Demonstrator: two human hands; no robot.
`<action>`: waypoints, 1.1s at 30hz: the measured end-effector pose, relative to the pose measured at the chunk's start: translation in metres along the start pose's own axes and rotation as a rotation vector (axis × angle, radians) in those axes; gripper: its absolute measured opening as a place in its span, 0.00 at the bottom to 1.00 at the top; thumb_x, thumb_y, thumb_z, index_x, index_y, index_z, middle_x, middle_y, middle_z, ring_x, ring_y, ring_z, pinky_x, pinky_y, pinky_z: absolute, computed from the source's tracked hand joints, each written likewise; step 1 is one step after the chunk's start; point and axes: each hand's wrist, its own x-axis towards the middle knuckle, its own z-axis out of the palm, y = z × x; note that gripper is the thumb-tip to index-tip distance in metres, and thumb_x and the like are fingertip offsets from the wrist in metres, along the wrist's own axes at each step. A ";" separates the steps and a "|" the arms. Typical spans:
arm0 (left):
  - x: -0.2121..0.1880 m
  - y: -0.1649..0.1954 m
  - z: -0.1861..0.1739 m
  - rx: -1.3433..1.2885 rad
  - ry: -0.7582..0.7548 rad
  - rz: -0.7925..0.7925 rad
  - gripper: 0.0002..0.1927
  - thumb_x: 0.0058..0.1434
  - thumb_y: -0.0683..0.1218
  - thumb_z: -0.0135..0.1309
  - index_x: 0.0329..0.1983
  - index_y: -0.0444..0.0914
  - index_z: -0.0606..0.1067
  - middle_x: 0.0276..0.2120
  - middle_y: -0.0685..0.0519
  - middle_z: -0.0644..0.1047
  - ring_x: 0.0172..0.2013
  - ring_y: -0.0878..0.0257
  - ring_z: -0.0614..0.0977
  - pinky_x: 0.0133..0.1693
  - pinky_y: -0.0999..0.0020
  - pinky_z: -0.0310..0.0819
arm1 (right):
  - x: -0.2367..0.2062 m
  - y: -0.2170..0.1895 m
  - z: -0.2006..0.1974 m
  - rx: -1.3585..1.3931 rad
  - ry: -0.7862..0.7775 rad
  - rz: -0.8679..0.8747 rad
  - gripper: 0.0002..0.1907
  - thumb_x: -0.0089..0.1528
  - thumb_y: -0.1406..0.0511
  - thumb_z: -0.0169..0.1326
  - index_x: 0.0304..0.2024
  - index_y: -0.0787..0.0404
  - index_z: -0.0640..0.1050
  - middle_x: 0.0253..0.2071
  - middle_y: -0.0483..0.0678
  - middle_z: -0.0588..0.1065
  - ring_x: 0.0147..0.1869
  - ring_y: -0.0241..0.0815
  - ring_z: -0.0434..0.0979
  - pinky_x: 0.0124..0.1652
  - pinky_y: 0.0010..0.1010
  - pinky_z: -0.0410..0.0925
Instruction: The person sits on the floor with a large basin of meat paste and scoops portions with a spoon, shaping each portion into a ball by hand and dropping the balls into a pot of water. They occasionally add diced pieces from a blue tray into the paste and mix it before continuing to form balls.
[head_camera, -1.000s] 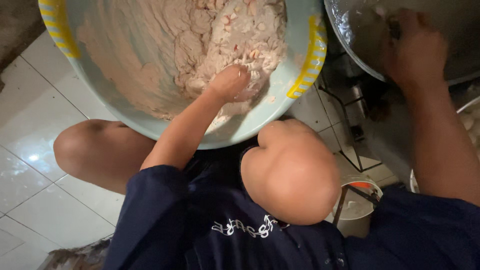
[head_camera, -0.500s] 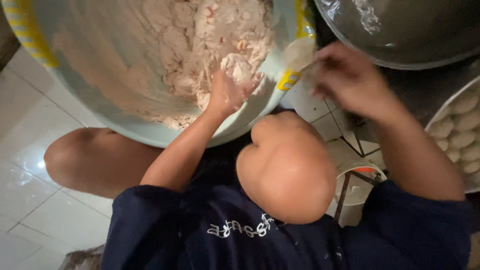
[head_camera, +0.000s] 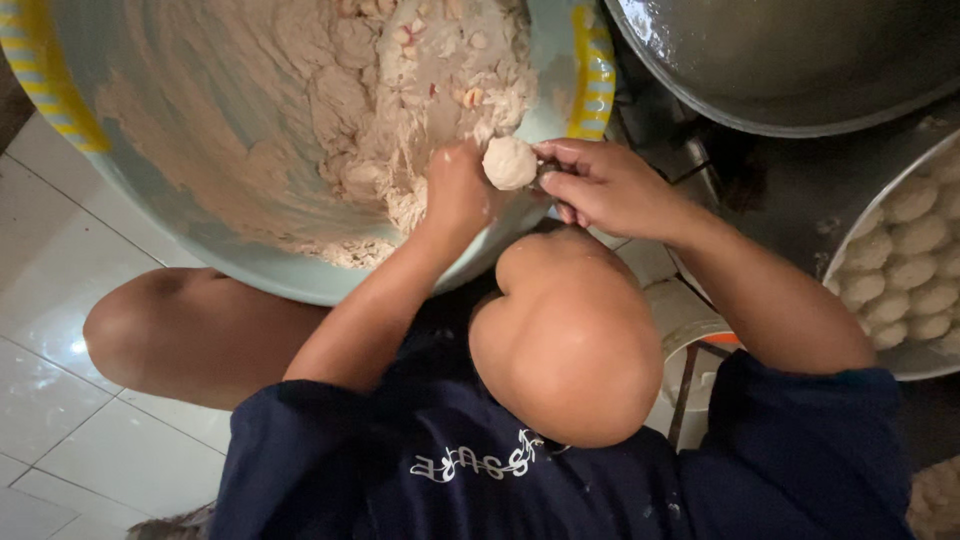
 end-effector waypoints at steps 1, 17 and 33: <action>0.010 -0.010 0.001 0.134 0.048 0.047 0.16 0.48 0.44 0.65 0.39 0.34 0.78 0.33 0.38 0.80 0.38 0.39 0.82 0.39 0.48 0.75 | 0.000 0.002 -0.004 0.082 -0.002 0.014 0.23 0.68 0.65 0.49 0.66 0.59 0.72 0.37 0.43 0.77 0.30 0.29 0.70 0.28 0.24 0.65; 0.034 -0.070 -0.030 0.497 0.000 0.146 0.20 0.58 0.55 0.60 0.27 0.32 0.79 0.30 0.37 0.78 0.36 0.41 0.80 0.41 0.49 0.76 | 0.014 0.065 -0.205 -1.152 0.836 -0.710 0.06 0.73 0.71 0.53 0.40 0.66 0.77 0.31 0.50 0.76 0.37 0.44 0.79 0.36 0.32 0.70; 0.013 -0.081 -0.041 0.299 -0.052 -0.174 0.30 0.56 0.63 0.62 0.28 0.29 0.78 0.25 0.31 0.78 0.32 0.35 0.81 0.37 0.47 0.77 | 0.005 0.111 -0.229 -1.555 0.838 -0.048 0.12 0.65 0.60 0.61 0.45 0.61 0.81 0.37 0.57 0.80 0.37 0.57 0.82 0.34 0.46 0.74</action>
